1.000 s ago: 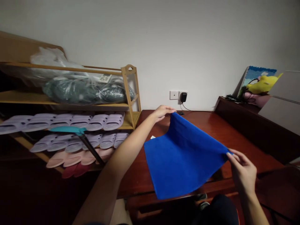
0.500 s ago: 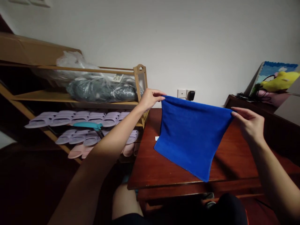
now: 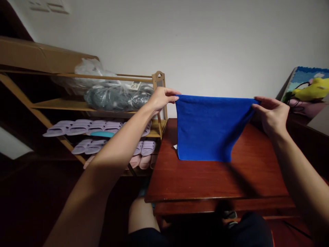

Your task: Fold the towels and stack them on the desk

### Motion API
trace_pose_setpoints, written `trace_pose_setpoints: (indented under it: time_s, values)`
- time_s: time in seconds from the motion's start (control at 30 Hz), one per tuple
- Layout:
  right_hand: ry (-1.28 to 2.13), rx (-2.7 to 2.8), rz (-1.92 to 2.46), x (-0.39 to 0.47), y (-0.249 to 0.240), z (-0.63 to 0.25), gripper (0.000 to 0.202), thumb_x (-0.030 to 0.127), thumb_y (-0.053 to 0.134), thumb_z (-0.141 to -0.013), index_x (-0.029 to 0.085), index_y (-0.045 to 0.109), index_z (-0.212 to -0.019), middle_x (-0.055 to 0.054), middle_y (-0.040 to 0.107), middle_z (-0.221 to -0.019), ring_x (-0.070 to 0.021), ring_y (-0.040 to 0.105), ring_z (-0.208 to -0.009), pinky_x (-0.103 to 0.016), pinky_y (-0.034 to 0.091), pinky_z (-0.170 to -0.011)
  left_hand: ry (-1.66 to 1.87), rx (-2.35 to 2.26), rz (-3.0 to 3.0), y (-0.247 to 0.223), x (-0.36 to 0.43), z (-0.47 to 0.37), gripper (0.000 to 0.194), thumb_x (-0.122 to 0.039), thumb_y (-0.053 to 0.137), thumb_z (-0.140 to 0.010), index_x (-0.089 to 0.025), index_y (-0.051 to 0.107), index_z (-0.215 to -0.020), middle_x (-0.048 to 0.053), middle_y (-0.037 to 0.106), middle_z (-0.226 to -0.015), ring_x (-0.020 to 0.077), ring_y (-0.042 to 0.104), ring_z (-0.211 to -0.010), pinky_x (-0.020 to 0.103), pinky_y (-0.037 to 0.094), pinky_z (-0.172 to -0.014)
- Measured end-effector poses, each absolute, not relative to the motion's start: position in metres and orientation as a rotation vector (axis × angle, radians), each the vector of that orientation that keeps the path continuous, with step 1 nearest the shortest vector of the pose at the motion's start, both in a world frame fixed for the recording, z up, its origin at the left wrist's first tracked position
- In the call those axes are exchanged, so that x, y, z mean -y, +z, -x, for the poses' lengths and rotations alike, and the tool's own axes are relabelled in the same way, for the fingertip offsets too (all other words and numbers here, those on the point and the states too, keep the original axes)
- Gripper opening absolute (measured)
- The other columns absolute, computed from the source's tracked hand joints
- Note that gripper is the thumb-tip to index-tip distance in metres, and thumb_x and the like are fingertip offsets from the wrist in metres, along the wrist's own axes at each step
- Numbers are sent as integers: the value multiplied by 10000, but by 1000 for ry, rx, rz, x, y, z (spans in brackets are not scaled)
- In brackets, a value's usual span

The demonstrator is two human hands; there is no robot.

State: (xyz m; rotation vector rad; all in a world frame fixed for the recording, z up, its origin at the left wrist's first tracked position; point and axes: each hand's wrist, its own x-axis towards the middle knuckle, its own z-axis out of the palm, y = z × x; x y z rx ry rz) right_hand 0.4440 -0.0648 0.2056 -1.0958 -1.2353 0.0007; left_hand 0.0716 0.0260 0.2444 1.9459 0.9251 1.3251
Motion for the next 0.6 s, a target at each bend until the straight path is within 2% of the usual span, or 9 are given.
trace_pose_setpoints:
  time_s: [0.17, 0.3, 0.43, 0.6]
  values:
    - [-117, 1187, 1102, 62, 214, -441, 433, 274, 755, -690, 53, 667, -1052, -154, 695, -976, -129, 649, -800, -238, 495, -722, 1316, -984, -2129, 248, -18, -69, 266, -86, 739, -642, -116, 714, -905, 51, 710, -829, 163, 635, -773, 293, 499, -724]
    - [-186, 1194, 1139, 72, 218, -435, 435, 324, 725, -719, 32, 666, -1036, -159, 696, -959, -129, 653, -786, -239, 495, -715, 1349, -1081, -2280, 251, -10, -64, 199, -143, 711, -702, -108, 713, -899, 39, 709, -826, 169, 622, -808, 290, 473, -750]
    - [-290, 1227, 1106, 88, 225, -429, 354, 313, 715, -734, 37, 693, -954, -132, 705, -860, -115, 644, -704, -226, 492, -665, 1398, -1100, -2414, 259, 3, -57, 178, -208, 687, -747, -122, 707, -901, 19, 696, -832, 161, 599, -852, 274, 446, -795]
    - [-422, 1296, 1133, 113, 236, -425, 393, 378, 667, -770, 33, 692, -955, -143, 700, -869, -112, 633, -705, -227, 485, -669, 1479, -1072, -2576, 273, 26, -47, 139, -250, 630, -790, -149, 704, -852, 13, 652, -830, 156, 585, -799, 274, 441, -757]
